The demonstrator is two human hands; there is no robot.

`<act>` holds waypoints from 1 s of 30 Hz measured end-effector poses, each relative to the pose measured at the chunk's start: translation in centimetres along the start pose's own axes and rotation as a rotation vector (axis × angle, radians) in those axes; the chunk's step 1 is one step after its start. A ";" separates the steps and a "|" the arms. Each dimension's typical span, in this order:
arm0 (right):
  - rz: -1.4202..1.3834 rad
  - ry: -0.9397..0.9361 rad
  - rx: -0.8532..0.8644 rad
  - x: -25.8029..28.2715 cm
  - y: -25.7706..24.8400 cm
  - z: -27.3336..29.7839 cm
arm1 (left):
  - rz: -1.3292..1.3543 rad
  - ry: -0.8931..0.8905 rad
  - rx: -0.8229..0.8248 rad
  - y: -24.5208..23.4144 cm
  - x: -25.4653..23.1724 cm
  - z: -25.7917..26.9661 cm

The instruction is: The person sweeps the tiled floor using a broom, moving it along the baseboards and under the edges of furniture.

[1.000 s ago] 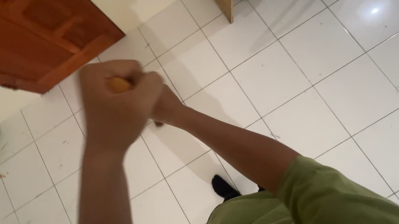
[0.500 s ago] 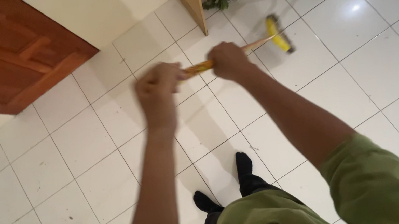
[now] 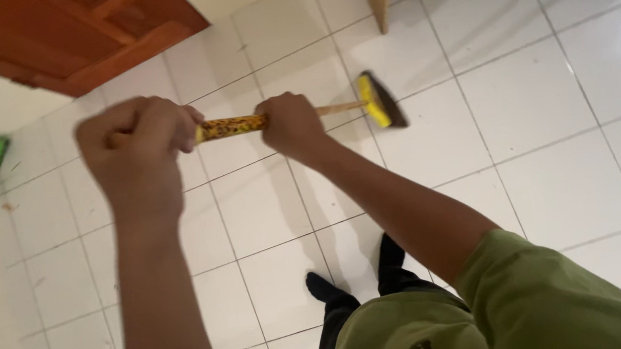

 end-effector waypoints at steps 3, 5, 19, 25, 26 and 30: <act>-0.134 -0.074 -0.025 5.3 0.6 0.3 | -0.156 -0.015 -0.001 -0.6 -2.9 0.5; -0.210 -0.153 -0.093 7.5 1.2 0.4 | -0.231 -0.034 0.008 -0.2 -2.4 0.8; -0.918 -0.250 0.145 8.2 4.2 3.0 | -0.254 -0.071 0.252 6.2 -1.9 5.2; -0.150 -0.188 -0.056 7.0 -5.6 5.1 | -0.110 0.163 0.228 4.4 -8.9 4.0; -0.147 -0.172 -0.064 6.0 -6.7 5.4 | 0.005 0.150 0.241 4.6 -8.7 3.5; 0.111 0.014 -0.169 -2.0 -10.1 6.5 | 0.332 0.107 0.324 6.5 -4.6 0.8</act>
Point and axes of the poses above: each hand's wrist, its own z-axis away from the middle knuckle, its own y-axis out of the palm, x = y × z, the point moved 10 cm from there along -z, towards the middle knuckle, and after that the axes turned 11 degrees about z, right-handed, at the moved point
